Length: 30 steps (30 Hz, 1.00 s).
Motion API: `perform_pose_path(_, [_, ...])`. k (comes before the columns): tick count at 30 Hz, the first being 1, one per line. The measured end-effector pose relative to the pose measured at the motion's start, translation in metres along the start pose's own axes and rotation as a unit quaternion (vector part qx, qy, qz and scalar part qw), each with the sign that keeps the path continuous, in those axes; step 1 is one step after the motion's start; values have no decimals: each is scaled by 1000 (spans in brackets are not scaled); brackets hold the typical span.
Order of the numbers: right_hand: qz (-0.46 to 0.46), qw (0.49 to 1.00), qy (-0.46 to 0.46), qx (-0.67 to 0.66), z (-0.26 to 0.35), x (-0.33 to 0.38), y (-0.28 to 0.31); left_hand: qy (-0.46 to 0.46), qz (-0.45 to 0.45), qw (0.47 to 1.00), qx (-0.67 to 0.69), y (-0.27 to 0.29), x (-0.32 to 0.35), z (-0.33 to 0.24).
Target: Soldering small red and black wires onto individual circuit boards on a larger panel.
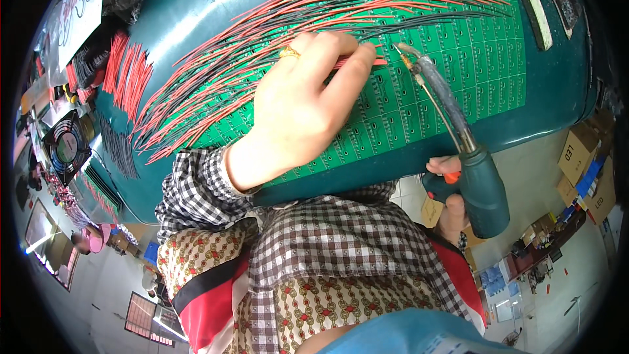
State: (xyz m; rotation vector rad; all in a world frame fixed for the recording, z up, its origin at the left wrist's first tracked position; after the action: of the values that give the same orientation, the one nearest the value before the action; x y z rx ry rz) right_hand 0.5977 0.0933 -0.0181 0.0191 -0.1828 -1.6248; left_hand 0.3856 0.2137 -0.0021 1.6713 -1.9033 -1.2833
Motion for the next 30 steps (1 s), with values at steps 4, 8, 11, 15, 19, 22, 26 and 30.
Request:
perform_pose_path(4, [9, 1000, 7, 23, 1, -1, 0, -19, -15, 1000, 6, 1, 0, 0])
perform_pose_path(8, [-6, 1000, -15, 15, -1, 1, 0, -6, -7, 1000, 7, 0, 0, 1])
perform_pose_path(11, [-3, 1000, 3, 6, -2, 0, 0, -4, -3, 1000, 7, 2, 0, 0])
perform_pose_path(15, [3, 1000, 13, -1, -1, -1, -1, -7, -8, 1000, 9, 1, 0, 1])
perform_pose_path(19, [-5, 1000, 0, -23, -1, -3, -5, 0, 3, 1000, 2, 1, 0, 0])
perform_pose_path(22, [23, 999, 26, 10, -3, -1, -1, -3, 3, 1000, -5, 0, 0, 0])
perform_pose_path(26, [10, 1000, 8, 1, -6, -1, -1, -6, 8, 1000, -4, -3, -2, -1])
perform_pose_path(30, [5, 1000, 14, 8, 0, -3, -3, -48, -26, 998, -16, -2, 3, 1])
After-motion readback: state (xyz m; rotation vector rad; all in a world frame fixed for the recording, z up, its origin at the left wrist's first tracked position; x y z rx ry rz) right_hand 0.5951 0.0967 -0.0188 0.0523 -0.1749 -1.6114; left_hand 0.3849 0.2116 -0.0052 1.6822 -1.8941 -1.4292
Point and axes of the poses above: each hand's wrist, its own x-axis away from the middle knuckle, its own y-axis out of the back of the hand, z = x × y, the point moved 8 cm from there along -x, towards the middle knuckle, and after that the axes turned 11 degrees about y, right-handed, at the moved point
